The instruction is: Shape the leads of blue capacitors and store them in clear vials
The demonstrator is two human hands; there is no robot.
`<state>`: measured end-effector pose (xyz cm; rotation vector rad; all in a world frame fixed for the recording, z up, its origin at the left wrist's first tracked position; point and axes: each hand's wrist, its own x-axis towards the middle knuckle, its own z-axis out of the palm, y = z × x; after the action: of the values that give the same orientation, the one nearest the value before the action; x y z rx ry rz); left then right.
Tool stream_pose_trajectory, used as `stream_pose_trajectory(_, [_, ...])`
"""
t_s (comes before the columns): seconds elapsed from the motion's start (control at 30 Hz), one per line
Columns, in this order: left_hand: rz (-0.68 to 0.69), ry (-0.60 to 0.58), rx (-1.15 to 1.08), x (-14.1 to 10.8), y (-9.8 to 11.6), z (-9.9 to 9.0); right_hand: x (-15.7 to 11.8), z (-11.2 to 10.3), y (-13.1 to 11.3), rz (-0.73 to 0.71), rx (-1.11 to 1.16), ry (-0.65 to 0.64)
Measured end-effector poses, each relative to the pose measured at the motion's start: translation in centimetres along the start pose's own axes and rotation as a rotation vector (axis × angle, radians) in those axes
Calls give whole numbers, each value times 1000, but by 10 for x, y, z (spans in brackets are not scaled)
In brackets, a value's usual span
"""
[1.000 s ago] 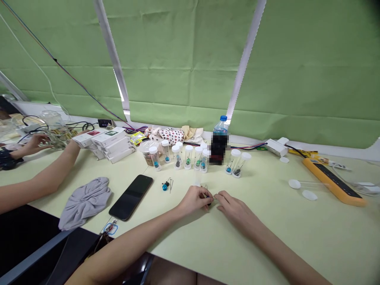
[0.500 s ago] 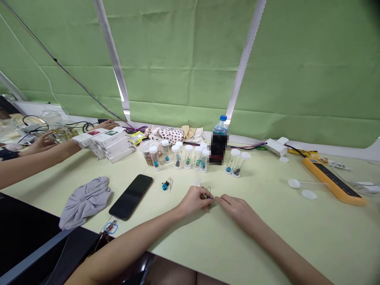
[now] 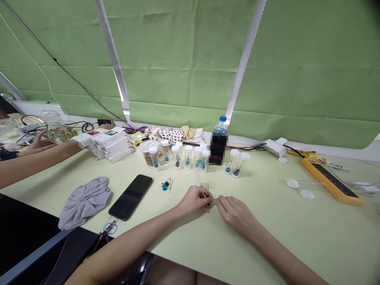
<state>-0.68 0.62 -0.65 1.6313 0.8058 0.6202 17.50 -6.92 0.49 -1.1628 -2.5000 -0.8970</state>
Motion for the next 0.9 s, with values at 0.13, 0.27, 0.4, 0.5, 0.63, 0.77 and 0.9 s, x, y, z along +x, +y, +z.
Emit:
stream_pose_trajectory(0.13, [7,-9,-12,-1,1,0,1,0,-2,-4,11,-17])
stream_pose_trajectory(0.27, [-3,-19,6,-2,2,-1,1,1,0,27,44,-41])
stream_pose_trajectory(0.4, [0,-26,20,-2,1,-1,0,5,0,65,84,-64])
stream_pose_trajectory(0.5, [5,-32,8,-2,2,-1,-1,8,0,107,164,-115])
stream_pose_trajectory(0.63, [6,-34,-19,-2,4,-2,-1,9,3,137,233,-128])
stream_pose_trajectory(0.77, [15,-24,-21,-3,7,-3,-1,5,8,64,165,-111])
stream_pose_trajectory(0.9, [-4,-2,-17,-2,8,-3,-6,4,11,0,102,-88])
